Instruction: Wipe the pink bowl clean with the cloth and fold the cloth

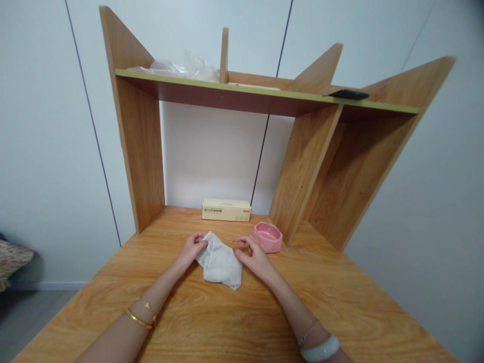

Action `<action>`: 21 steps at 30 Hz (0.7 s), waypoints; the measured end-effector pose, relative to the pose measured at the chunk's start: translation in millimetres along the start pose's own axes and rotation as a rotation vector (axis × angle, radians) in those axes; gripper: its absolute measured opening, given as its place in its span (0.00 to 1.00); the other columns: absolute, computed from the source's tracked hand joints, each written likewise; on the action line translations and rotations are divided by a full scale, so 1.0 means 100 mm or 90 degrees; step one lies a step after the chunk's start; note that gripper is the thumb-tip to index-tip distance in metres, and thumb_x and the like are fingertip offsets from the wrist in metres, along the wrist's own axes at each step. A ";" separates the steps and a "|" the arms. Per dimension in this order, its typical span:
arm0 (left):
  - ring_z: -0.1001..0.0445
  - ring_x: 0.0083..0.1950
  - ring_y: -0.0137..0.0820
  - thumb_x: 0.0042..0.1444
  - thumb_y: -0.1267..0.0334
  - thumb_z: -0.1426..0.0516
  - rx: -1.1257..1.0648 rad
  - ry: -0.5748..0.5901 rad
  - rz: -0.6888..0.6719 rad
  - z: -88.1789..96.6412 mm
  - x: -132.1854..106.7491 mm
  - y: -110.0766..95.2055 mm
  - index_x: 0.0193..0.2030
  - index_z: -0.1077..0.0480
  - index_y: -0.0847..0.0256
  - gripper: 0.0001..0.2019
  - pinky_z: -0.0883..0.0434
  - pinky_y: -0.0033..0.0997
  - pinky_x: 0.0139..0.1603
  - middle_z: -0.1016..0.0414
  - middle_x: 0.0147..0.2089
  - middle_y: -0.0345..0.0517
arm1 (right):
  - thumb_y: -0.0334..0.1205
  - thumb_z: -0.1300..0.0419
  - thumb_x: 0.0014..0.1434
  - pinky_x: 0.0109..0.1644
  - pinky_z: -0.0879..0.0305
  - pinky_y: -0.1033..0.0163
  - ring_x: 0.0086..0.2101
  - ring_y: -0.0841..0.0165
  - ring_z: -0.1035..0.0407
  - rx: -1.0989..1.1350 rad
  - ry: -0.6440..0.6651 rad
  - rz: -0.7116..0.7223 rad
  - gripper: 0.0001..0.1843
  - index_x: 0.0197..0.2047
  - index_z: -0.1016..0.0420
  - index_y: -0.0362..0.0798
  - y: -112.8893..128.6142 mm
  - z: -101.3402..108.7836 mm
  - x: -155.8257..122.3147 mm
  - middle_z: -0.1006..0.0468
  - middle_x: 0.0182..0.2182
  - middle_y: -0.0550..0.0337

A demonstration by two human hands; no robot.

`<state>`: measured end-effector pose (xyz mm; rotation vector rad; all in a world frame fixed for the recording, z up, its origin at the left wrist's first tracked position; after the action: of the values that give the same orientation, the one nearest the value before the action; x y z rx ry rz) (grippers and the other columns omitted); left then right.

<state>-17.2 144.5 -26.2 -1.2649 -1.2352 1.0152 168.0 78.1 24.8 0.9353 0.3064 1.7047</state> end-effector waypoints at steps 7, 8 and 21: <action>0.35 0.23 0.26 0.36 0.62 0.41 -0.038 0.009 -0.013 -0.06 -0.07 -0.05 0.28 0.35 0.62 0.10 0.40 0.24 0.25 0.33 0.22 0.36 | 0.45 0.43 0.52 0.42 0.49 0.61 0.39 0.65 0.37 -0.185 0.011 0.068 0.09 0.34 0.31 0.50 0.53 -0.26 -0.11 0.28 0.34 0.60; 0.35 0.23 0.25 0.36 0.62 0.41 -0.059 0.023 -0.015 -0.09 -0.08 -0.06 0.29 0.35 0.62 0.11 0.40 0.24 0.26 0.33 0.22 0.35 | 0.47 0.44 0.52 0.42 0.50 0.61 0.38 0.64 0.37 -0.215 0.003 0.052 0.10 0.32 0.31 0.49 0.58 -0.28 -0.09 0.27 0.33 0.59; 0.35 0.25 0.27 0.39 0.63 0.47 0.067 -0.046 -0.049 0.08 0.02 -0.09 0.27 0.39 0.59 0.07 0.40 0.26 0.28 0.36 0.23 0.35 | 0.39 0.45 0.46 0.28 0.52 0.67 0.23 0.71 0.38 -0.165 0.013 -0.213 0.06 0.21 0.34 0.48 -0.12 0.52 -0.25 0.29 0.19 0.65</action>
<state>-25.8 146.3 -18.3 -1.1000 -1.2596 1.0633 215.7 46.9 40.6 0.6368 0.2343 1.4056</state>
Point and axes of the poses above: each hand's wrist, its own x-axis towards the middle knuckle, its own z-axis out of the back of the hand, y = z × x, the point moved 9 cm from there along x, towards the middle knuckle
